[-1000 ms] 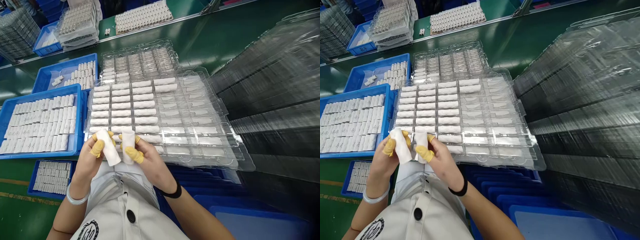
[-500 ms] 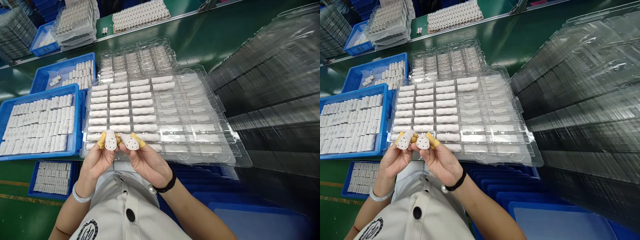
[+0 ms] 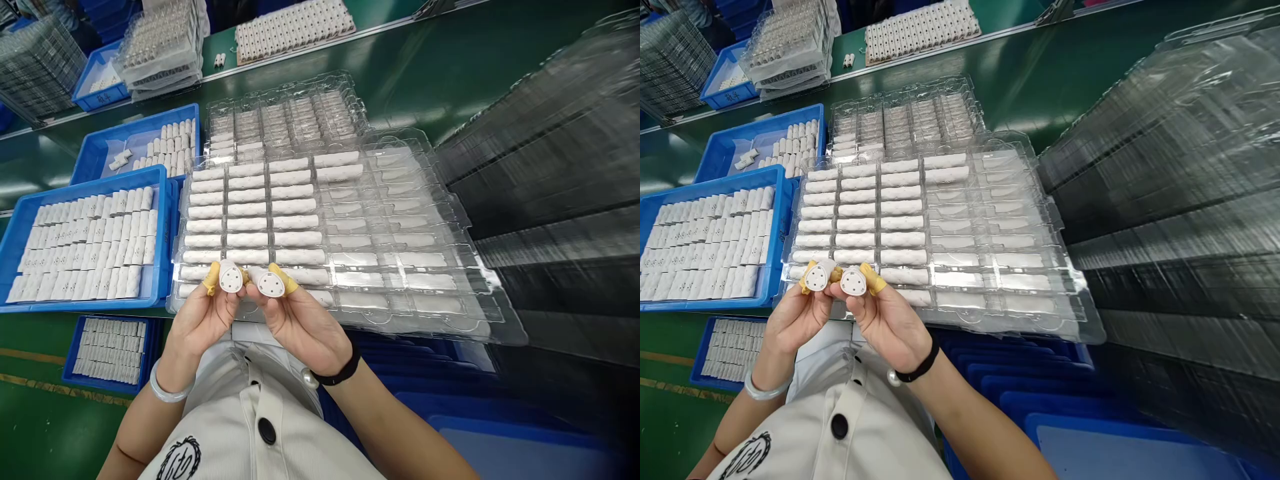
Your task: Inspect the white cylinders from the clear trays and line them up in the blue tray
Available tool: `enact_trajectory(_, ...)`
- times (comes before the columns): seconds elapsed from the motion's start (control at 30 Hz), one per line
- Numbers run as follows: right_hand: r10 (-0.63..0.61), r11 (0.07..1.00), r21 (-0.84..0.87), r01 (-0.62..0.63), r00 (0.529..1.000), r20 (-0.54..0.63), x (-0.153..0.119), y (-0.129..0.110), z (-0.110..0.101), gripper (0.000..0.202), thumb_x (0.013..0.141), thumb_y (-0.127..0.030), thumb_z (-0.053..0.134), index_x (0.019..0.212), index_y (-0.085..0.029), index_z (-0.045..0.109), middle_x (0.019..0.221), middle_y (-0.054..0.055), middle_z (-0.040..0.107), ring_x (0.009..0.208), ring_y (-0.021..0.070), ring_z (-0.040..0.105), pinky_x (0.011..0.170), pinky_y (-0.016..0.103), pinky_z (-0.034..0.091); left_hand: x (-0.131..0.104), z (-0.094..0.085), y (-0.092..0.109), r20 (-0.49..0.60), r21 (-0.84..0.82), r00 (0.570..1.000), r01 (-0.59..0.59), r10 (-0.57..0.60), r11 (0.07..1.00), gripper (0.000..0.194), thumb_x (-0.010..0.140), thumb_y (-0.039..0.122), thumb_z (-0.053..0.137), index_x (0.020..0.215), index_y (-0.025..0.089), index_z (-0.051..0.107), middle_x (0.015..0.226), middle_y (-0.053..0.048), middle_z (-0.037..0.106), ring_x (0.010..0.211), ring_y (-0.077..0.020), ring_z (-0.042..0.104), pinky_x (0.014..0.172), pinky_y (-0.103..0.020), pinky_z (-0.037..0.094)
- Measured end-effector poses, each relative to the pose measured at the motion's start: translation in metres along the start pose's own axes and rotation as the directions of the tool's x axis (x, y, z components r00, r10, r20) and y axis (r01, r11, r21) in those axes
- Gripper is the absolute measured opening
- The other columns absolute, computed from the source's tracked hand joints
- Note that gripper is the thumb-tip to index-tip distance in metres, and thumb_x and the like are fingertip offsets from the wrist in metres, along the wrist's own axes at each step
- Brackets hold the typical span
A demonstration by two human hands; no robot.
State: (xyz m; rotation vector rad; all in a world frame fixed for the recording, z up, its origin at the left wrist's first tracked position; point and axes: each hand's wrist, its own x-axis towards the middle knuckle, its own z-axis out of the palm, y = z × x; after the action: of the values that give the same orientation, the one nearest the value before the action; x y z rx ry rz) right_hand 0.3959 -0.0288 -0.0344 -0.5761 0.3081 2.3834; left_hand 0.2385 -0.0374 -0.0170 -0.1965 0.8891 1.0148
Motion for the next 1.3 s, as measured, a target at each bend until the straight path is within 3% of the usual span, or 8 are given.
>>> enact_trajectory(0.17, -0.096, 0.991, -0.095, 0.095, 0.995, -0.007, 0.002, 0.005, -0.002, 0.034, 0.104, -0.024, 0.036, 0.097, -0.008, 0.065, 0.073, 0.007, 0.073, 0.060, 0.0096, 0.070, 0.054, 0.013, 0.056, 0.001, 0.000, 0.002, 0.019, 0.115, 1.000, 0.010, -0.012, 0.993, 0.054, 0.106, 0.032, 0.021, 0.089, 0.005, 0.066, 0.067, -0.009, 0.071, 0.052, -0.0112, 0.068, 0.052, -0.017, 0.057)
enact_trajectory(0.37, -0.312, 0.877, -0.345, 0.335, 0.942, 0.121, -0.001, 0.011, -0.005, 0.011, 0.080, -0.024, 0.064, 0.082, -0.013, 0.066, 0.069, 0.004, 0.068, 0.060, 0.0115, 0.062, 0.061, 0.023, 0.052, -0.002, -0.005, 0.000, 0.182, 0.273, 0.975, -0.177, 0.130, 0.946, 0.035, 0.101, 0.022, 0.038, 0.098, 0.007, 0.069, 0.075, -0.010, 0.070, 0.067, -0.0165, 0.068, 0.069, -0.029, 0.058)
enact_trajectory(0.5, -0.344, 0.810, -0.453, 0.372, 0.927, 0.146, -0.006, 0.012, -0.002, 0.017, 0.080, -0.032, 0.072, 0.087, -0.018, 0.065, 0.068, 0.000, 0.066, 0.054, 0.0098, 0.054, 0.054, 0.022, 0.042, -0.001, -0.009, -0.004, 0.256, 0.318, 0.957, -0.216, 0.136, 0.923, 0.032, 0.100, 0.034, 0.047, 0.099, 0.011, 0.069, 0.074, -0.006, 0.067, 0.061, -0.0134, 0.061, 0.065, -0.027, 0.054)
enact_trajectory(0.67, -0.287, 0.840, -0.437, 0.321, 0.947, 0.143, -0.006, 0.012, 0.000, 0.050, 0.090, -0.064, 0.053, 0.081, -0.017, 0.067, 0.064, 0.003, 0.060, 0.065, 0.0153, 0.054, 0.072, 0.030, 0.047, 0.000, -0.008, -0.006, 0.263, 0.361, 0.952, -0.248, 0.157, 0.899, 0.034, 0.095, 0.040, 0.056, 0.091, 0.009, 0.070, 0.068, -0.005, 0.062, 0.056, -0.0109, 0.056, 0.058, -0.023, 0.051)
enact_trajectory(0.77, -0.297, 0.874, -0.368, 0.317, 0.948, 0.112, -0.005, 0.010, 0.001, 0.045, 0.094, -0.059, 0.048, 0.094, -0.019, 0.069, 0.072, 0.003, 0.064, 0.066, 0.0151, 0.055, 0.071, 0.029, 0.047, -0.001, -0.005, -0.006, 0.214, 0.355, 0.958, -0.260, 0.193, 0.898, 0.032, 0.095, 0.037, 0.057, 0.087, 0.009, 0.070, 0.068, -0.007, 0.064, 0.058, -0.0126, 0.058, 0.061, -0.025, 0.052)
enact_trajectory(0.87, -0.302, 0.894, -0.321, 0.312, 0.950, 0.082, -0.006, 0.009, 0.003, 0.047, 0.099, -0.054, 0.041, 0.105, -0.019, 0.070, 0.079, 0.004, 0.067, 0.066, 0.0145, 0.056, 0.069, 0.028, 0.047, -0.003, -0.005, -0.005, 0.225, 0.356, 0.955, -0.263, 0.191, 0.897, 0.027, 0.094, 0.032, 0.057, 0.098, 0.009, 0.070, 0.069, -0.006, 0.065, 0.061, -0.0130, 0.059, 0.064, -0.025, 0.052)
enact_trajectory(1.07, -0.288, 0.920, -0.267, 0.287, 0.957, 0.039, -0.007, 0.006, 0.003, 0.056, 0.105, -0.046, 0.025, 0.100, -0.017, 0.072, 0.076, 0.005, 0.067, 0.066, 0.0136, 0.059, 0.067, 0.026, 0.048, -0.003, -0.010, -0.004, 0.316, 0.338, 0.927, -0.309, 0.202, 0.889, 0.017, 0.079, 0.015, 0.065, 0.095, 0.011, 0.070, 0.075, -0.006, 0.065, 0.071, -0.0137, 0.060, 0.065, -0.023, 0.049)
enact_trajectory(1.3, -0.306, 0.896, -0.303, 0.323, 0.946, 0.103, -0.004, 0.008, 0.000, 0.041, 0.098, -0.045, 0.045, 0.090, -0.015, 0.072, 0.077, 0.005, 0.068, 0.072, 0.0169, 0.061, 0.079, 0.034, 0.051, -0.001, -0.008, -0.008, 0.281, 0.351, 0.937, -0.302, 0.208, 0.886, 0.029, 0.092, 0.034, 0.061, 0.100, 0.009, 0.071, 0.073, -0.007, 0.065, 0.070, -0.0135, 0.061, 0.065, -0.022, 0.051)
